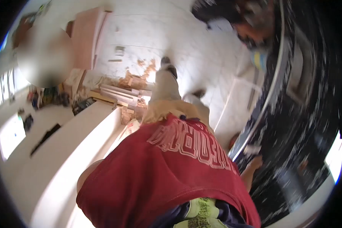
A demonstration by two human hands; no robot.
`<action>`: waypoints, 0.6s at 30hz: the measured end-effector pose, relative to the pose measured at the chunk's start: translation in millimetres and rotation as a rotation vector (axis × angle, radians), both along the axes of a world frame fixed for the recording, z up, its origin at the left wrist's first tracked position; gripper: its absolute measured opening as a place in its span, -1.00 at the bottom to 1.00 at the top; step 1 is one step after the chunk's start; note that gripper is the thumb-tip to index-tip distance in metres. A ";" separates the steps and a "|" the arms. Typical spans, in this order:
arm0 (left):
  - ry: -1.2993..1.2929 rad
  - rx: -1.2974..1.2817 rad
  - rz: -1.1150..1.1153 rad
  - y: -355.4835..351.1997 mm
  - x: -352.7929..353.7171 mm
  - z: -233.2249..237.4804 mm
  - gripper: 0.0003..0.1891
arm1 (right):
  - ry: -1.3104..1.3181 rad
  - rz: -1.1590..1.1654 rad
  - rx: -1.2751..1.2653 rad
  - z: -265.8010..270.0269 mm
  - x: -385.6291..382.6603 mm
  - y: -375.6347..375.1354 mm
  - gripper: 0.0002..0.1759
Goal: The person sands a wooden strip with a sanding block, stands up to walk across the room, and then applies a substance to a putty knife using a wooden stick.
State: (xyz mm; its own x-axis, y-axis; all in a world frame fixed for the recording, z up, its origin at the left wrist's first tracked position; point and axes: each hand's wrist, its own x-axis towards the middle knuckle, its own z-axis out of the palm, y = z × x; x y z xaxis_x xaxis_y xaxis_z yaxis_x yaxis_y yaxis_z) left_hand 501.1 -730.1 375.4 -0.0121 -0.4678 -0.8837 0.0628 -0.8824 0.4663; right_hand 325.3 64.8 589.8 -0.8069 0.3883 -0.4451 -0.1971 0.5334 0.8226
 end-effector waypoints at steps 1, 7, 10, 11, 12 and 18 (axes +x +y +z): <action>-0.025 -0.024 -0.003 -6.7 7.3 -11.9 -0.22 | -0.115 0.010 0.158 9.2 -16.4 -23.9 -0.79; 0.450 0.055 0.222 -204.5 -81.1 60.9 -0.10 | 0.919 -0.948 -1.845 -55.1 -294.2 -355.0 -0.68; 0.551 -0.141 0.129 -337.3 -127.0 98.1 -0.28 | 0.629 -1.103 -2.164 -60.4 -392.6 -554.5 -0.60; 0.514 -0.240 -0.048 -371.2 -130.0 100.8 -0.34 | 0.533 -1.123 -2.211 -57.0 -406.9 -605.6 -0.57; 0.459 -0.359 -0.233 -399.1 -124.9 112.4 -0.40 | 0.435 -1.164 -2.252 -56.2 -409.7 -640.6 -0.55; 0.076 -0.297 -0.471 -492.4 -126.5 91.8 -0.56 | 0.079 -1.642 -2.421 -100.8 -375.5 -785.7 -0.37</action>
State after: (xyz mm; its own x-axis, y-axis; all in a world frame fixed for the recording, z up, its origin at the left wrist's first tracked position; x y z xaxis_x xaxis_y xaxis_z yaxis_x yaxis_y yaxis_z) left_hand 374.6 -1222.5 467.2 -0.3387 -0.6250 -0.7033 -0.2633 -0.6546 0.7086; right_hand -50.2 -720.9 489.0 -0.6853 -0.3116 -0.6582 0.7257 -0.3673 -0.5818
